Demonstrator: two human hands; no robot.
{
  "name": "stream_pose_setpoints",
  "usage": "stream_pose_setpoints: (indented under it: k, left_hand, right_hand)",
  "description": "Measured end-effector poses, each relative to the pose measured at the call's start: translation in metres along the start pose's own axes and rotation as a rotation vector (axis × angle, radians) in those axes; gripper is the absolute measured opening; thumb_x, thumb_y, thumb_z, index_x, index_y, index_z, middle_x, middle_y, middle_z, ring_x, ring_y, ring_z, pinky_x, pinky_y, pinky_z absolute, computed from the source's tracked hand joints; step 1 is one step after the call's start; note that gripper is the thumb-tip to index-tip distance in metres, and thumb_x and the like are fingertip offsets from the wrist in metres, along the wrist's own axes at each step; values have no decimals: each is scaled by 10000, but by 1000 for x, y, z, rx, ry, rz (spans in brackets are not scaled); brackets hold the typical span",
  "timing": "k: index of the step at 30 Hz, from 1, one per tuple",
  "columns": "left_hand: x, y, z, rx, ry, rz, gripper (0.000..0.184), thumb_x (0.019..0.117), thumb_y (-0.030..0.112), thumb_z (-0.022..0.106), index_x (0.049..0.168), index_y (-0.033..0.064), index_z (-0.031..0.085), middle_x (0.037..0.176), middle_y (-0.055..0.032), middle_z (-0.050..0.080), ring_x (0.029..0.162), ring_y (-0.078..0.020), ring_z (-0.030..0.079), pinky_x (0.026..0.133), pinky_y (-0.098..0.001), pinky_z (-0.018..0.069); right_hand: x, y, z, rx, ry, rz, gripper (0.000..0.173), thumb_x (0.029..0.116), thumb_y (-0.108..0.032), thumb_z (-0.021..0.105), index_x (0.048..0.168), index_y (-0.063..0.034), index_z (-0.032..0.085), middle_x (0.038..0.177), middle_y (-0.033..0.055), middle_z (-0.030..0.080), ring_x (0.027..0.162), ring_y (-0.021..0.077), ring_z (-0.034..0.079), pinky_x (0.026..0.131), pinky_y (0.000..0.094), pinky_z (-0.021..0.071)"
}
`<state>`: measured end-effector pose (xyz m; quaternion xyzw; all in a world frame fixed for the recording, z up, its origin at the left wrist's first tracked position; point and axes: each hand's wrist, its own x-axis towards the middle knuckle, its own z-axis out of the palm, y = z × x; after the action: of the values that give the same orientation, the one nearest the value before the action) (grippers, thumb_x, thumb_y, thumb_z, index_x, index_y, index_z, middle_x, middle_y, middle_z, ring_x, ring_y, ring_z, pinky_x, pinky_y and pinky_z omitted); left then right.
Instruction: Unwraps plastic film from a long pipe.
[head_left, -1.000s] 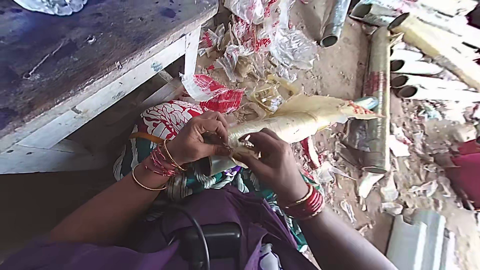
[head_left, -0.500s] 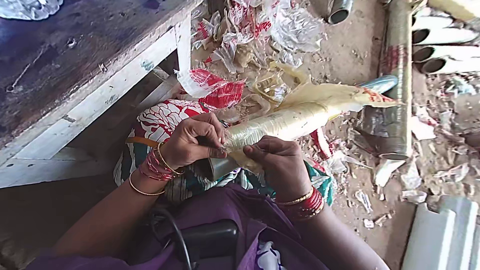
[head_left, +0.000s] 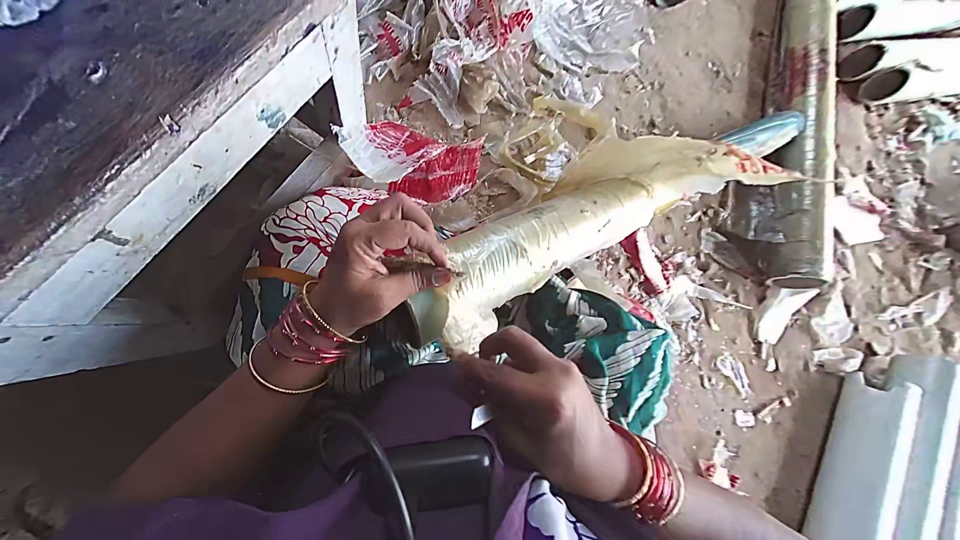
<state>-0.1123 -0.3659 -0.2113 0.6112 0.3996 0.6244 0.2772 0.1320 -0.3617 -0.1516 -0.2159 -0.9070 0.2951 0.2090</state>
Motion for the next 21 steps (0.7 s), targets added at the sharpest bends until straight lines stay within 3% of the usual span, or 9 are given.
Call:
stream_pose_setpoints:
  k: [2,4,6,8,11,13,16,19,21]
  left_hand:
    - [-6,19,-1,253,42,11,181,913,195,743,1000,42,701,1028,-18,617,1030,-39,575,921,-182,475]
    - [-15,44,1,532,124,42,307,951,262,698,857,-29,672,777,-51,587,745,-35,510,682,-164,408]
    - [-26,71,5,638,88,-5,417,967,338,662,707,12,659,606,3,540,576,21,448,542,-135,359]
    - [-36,93,16,653,-27,-197,450,983,415,615,689,86,704,564,72,550,521,69,449,485,-128,358]
    - [-35,103,35,613,-243,-593,526,992,573,527,807,147,775,561,100,587,481,38,517,461,-200,440]
    - [-31,99,46,612,-282,-730,566,973,619,542,727,133,697,548,73,557,480,-13,523,483,-257,443]
    - [-29,95,56,519,-229,-770,466,990,455,650,674,114,626,530,73,548,446,12,506,460,-195,429]
    - [-33,97,58,244,-148,-800,218,964,184,720,777,73,715,594,63,664,471,34,576,471,-130,487]
    - [-35,97,58,233,-148,-817,162,947,218,741,869,76,751,638,73,683,488,44,569,480,-123,477]
  right_hand:
    - [-6,2,-2,108,-32,37,229,902,-83,597,1016,-81,795,935,120,685,716,113,646,588,227,517]
    - [-7,7,-8,336,-5,88,248,847,-28,572,997,-13,770,914,69,682,796,34,615,697,150,503]
    - [-6,8,-16,616,18,217,188,878,2,565,998,3,710,902,-19,674,740,-70,568,653,84,472]
    - [-4,12,-21,741,24,405,135,907,-49,575,1008,-75,662,833,-90,649,637,-77,548,575,102,465]
    - [1,20,-19,684,-27,583,238,901,-130,594,1123,-77,660,777,-76,597,594,-36,528,550,137,450]
    - [0,21,-16,757,-106,588,210,877,-105,556,1034,-81,693,742,-90,611,606,-48,534,561,140,442]
    - [-7,19,-16,880,-198,537,196,927,-88,509,979,-89,698,742,-121,625,625,-74,527,582,122,439]
    - [-10,28,-28,589,-100,493,239,1034,-198,514,994,-79,717,707,-102,579,581,-56,486,545,131,402]
    - [-10,35,-34,322,-20,389,242,1039,-179,532,1026,-70,748,799,-47,644,656,-22,562,604,155,472]
